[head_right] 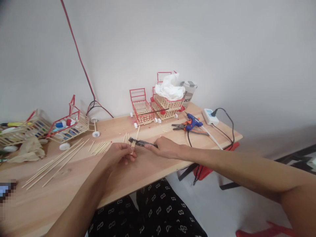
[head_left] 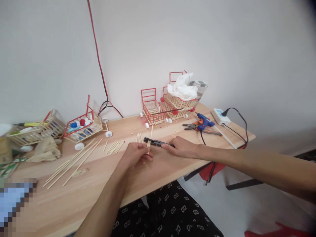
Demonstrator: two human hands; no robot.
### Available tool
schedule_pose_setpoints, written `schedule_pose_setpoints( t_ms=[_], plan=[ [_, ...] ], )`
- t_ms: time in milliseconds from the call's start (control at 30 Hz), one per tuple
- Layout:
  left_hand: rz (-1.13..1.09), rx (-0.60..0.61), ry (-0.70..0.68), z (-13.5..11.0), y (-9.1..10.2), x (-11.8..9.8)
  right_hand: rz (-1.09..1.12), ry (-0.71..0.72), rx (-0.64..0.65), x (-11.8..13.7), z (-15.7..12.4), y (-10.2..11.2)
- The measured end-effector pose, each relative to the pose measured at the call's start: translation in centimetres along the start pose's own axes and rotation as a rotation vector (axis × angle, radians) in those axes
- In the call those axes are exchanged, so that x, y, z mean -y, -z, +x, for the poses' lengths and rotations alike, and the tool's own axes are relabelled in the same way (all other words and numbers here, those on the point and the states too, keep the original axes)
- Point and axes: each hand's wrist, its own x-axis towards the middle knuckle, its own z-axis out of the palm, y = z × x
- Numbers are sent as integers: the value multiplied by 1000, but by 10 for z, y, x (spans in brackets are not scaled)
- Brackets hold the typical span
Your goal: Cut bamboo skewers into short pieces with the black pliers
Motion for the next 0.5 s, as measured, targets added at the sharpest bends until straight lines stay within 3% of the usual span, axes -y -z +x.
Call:
schedule_pose_setpoints(
  t_ms=[167,333,433,500],
  plan=[
    [-17,45,-30,0,0,1,14,-11,-63,-1,-2,-5],
    [72,-12,-57,-4,9,-7,38,-79,-51,2,-5,2],
    [132,-103,-187,-7,24,-13,145,-82,-86,1,-8,7],
    [284,-254,-296,-7,36,-14,267,-78,-154,-2,-5,7]
  ],
)
